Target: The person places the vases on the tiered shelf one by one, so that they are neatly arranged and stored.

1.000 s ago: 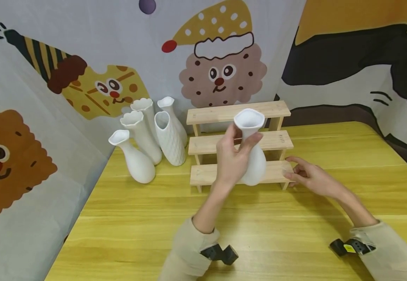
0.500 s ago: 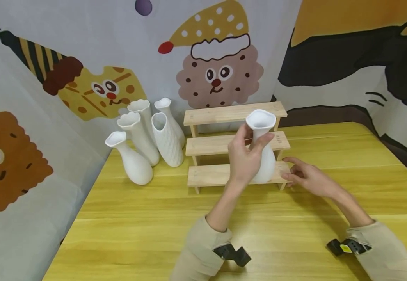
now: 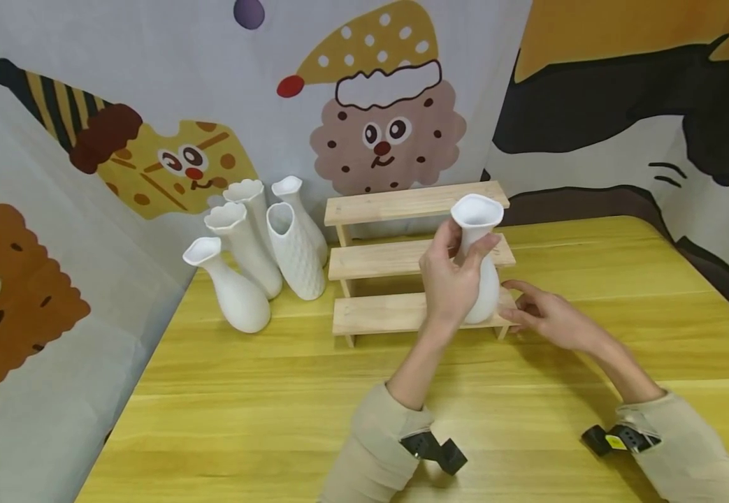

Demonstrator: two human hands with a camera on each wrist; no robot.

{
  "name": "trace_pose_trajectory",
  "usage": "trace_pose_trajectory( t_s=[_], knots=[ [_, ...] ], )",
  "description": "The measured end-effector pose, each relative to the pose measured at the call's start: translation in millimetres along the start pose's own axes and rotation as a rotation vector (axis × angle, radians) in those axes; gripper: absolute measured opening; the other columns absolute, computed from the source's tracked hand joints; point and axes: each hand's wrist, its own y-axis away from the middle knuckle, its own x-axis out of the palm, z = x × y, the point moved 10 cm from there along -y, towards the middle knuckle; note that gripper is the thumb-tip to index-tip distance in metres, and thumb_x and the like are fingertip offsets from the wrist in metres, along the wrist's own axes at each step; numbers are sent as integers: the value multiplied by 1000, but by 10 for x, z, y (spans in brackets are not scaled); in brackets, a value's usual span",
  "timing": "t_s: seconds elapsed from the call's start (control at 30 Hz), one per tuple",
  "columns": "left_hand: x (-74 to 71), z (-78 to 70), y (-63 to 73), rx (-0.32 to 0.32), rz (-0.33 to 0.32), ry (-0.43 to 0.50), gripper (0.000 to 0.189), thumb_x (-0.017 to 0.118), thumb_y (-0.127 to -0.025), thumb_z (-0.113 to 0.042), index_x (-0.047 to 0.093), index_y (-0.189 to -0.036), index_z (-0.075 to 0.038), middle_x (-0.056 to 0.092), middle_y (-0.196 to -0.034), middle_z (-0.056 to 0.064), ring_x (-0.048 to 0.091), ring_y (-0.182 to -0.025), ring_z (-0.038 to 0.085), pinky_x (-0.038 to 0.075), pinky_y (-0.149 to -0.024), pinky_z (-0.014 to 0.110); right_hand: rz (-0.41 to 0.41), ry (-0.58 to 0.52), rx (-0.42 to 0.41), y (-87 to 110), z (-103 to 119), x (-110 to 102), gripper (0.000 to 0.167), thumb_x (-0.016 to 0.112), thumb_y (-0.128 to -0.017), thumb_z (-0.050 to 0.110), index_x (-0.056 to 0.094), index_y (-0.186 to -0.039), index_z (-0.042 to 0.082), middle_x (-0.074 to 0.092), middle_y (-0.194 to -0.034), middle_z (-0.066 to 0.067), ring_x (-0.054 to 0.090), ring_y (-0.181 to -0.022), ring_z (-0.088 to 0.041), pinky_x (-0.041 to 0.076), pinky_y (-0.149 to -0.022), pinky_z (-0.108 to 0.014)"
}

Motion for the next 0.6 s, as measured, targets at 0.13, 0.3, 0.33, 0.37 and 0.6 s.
trace_pose_trajectory(
  t_s=[0.13,0.3,0.33,0.37,0.6],
  knots=[
    [36,10,-5,-12,-4,6,33,79,-88,-13,66,-115,1,73,-104,14,66,-88,7,56,-79,23,1,-4,8,-1,-5,-1,60,58,-104,18,31,-150,-10,66,-91,-8,68,-80,-22,56,-69,-34],
    [79,10,-5,-18,7,-30,34,80,-88,-16,66,-115,0,74,-106,12,66,-90,5,54,-81,20,-7,16,28,1,-24,-11,61,58,-104,21,32,-150,-9,65,-90,-8,66,-79,-23,54,-68,-33],
    [85,7,-7,-16,11,-41,34,80,-87,-17,67,-114,-1,74,-106,11,66,-89,5,54,-81,19,-7,24,24,1,-16,-11,61,58,-104,22,32,-150,-10,65,-90,-8,65,-79,-23,53,-67,-33],
    [90,7,-9,-15,15,-53,33,80,-87,-18,67,-113,-1,74,-105,11,66,-89,4,54,-81,18,-8,29,25,2,-14,-11,61,58,-105,22,32,-150,-10,65,-90,-8,65,-78,-23,53,-67,-32],
    [139,25,-26,-13,70,-74,32,80,-88,-18,67,-112,-2,74,-103,10,66,-90,4,52,-84,17,-9,41,32,6,16,-6,63,58,-105,25,32,-150,-10,67,-93,-8,65,-79,-20,51,-67,-30]
  ],
)
